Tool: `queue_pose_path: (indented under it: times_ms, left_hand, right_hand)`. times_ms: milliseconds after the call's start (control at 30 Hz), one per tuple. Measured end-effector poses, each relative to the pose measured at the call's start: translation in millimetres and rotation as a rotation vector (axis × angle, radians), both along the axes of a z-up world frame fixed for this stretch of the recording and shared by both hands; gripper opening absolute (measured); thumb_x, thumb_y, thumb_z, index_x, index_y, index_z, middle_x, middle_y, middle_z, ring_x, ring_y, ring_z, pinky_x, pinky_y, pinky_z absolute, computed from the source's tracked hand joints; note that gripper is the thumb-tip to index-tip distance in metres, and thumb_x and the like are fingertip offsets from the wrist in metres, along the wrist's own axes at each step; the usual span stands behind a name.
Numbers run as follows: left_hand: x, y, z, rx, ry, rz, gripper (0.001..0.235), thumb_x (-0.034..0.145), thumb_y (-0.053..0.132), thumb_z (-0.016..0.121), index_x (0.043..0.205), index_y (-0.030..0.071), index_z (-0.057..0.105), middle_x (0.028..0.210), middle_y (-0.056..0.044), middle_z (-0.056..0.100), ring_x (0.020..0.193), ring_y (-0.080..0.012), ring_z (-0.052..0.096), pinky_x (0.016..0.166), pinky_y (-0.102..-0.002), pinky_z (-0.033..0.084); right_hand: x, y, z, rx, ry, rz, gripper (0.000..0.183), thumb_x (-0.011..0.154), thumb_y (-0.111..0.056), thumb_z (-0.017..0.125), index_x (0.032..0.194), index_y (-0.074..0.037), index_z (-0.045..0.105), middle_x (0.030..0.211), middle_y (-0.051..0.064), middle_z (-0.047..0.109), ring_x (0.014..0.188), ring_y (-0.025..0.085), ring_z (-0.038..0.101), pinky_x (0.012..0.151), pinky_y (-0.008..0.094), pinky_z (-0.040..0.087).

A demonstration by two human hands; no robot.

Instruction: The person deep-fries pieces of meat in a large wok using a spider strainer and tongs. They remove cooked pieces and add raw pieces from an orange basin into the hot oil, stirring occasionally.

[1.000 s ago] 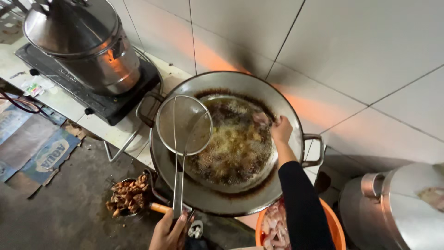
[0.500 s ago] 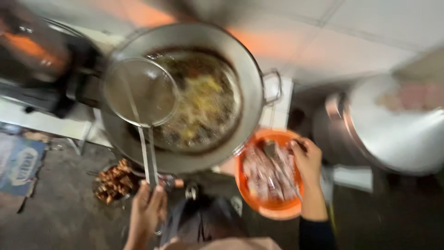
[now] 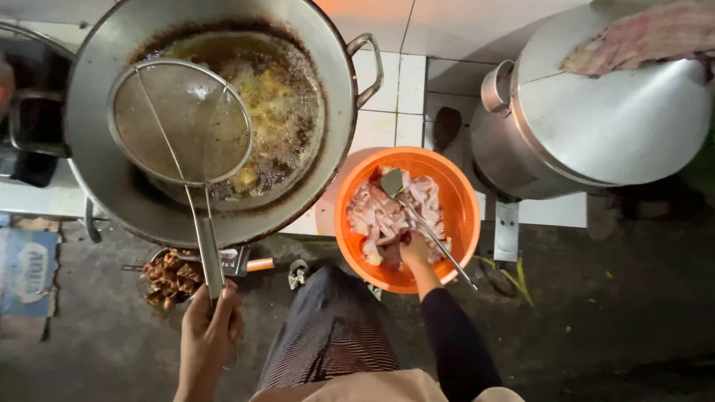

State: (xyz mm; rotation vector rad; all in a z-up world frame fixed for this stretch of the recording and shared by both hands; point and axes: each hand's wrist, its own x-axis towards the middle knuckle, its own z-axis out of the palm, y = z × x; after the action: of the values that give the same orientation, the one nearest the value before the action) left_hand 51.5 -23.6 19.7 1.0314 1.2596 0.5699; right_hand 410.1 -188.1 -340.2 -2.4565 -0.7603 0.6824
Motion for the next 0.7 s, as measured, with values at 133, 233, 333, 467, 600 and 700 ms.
queue_pose_path:
  times_ms: [133, 233, 333, 467, 600, 700]
  left_hand:
    - [-10.8, -15.2, -5.0, 0.037, 0.157, -0.003, 0.014, 0.104, 0.014, 0.055, 0.105, 0.000, 0.057, 0.067, -0.004, 0.048, 0.043, -0.0081, 0.039, 0.038, -0.028, 0.032]
    - [-17.4, -22.4, -10.1, 0.015, 0.107, 0.025, 0.014, 0.103, 0.014, 0.053, 0.107, 0.001, 0.057, 0.069, -0.003, 0.050, 0.044, -0.0070, 0.039, 0.038, -0.027, 0.032]
    - [-19.8, -26.7, -16.3, 0.036, 0.052, 0.037, 0.014, 0.102, 0.014, 0.054, 0.108, 0.002, 0.057, 0.069, -0.003, 0.051, 0.044, -0.0071, 0.040, 0.038, -0.026, 0.033]
    - [-20.4, -30.7, -21.3, 0.013, 0.045, 0.041, 0.014, 0.102, 0.015, 0.054, 0.108, 0.002, 0.057, 0.068, -0.003, 0.050, 0.043, -0.0069, 0.039, 0.037, -0.026, 0.033]
    - [-19.1, -35.3, -21.7, 0.008, 0.055, 0.030, 0.015, 0.104, 0.016, 0.054, 0.107, 0.001, 0.058, 0.066, -0.004, 0.049, 0.043, -0.0072, 0.039, 0.038, -0.026, 0.033]
    - [-15.4, -36.4, -20.2, -0.003, 0.051, 0.043, 0.015, 0.103, 0.016, 0.054, 0.106, 0.001, 0.057, 0.068, -0.003, 0.050, 0.044, -0.0067, 0.039, 0.038, -0.026, 0.034]
  right_hand:
    - [-19.3, 6.8, -7.3, -0.383, -0.111, -0.003, 0.048, 0.085, -0.019, 0.067, 0.130, -0.007, 0.058, 0.142, 0.021, 0.052, 0.136, 0.044, 0.044, 0.110, 0.057, 0.037]
    - [-16.9, -1.8, -5.7, -0.644, -0.170, 0.030, 0.040, 0.107, -0.026, 0.049, 0.142, -0.008, 0.048, 0.158, 0.020, 0.036, 0.147, 0.044, 0.029, 0.112, 0.064, 0.029]
    - [-11.8, -14.4, -2.9, -0.733, -0.235, 0.060, 0.066, 0.096, -0.043, 0.053, 0.150, -0.009, 0.037, 0.163, 0.020, 0.025, 0.152, 0.047, 0.021, 0.110, 0.061, 0.023]
    - [0.8, -26.8, -1.5, -0.690, -0.131, 0.122, 0.062, 0.099, -0.041, 0.057, 0.150, -0.010, 0.039, 0.160, 0.017, 0.033, 0.148, 0.039, 0.034, 0.119, 0.056, 0.027]
    - [1.3, -28.1, -5.7, -0.694, -0.078, 0.230, 0.056, 0.100, -0.038, 0.056, 0.150, -0.016, 0.043, 0.158, 0.018, 0.039, 0.147, 0.038, 0.040, 0.113, 0.052, 0.039]
    - [-1.6, -25.2, -8.1, -0.646, -0.088, 0.258, 0.046, 0.105, -0.040, 0.047, 0.149, -0.025, 0.046, 0.156, 0.016, 0.038, 0.146, 0.038, 0.037, 0.112, 0.055, 0.038]
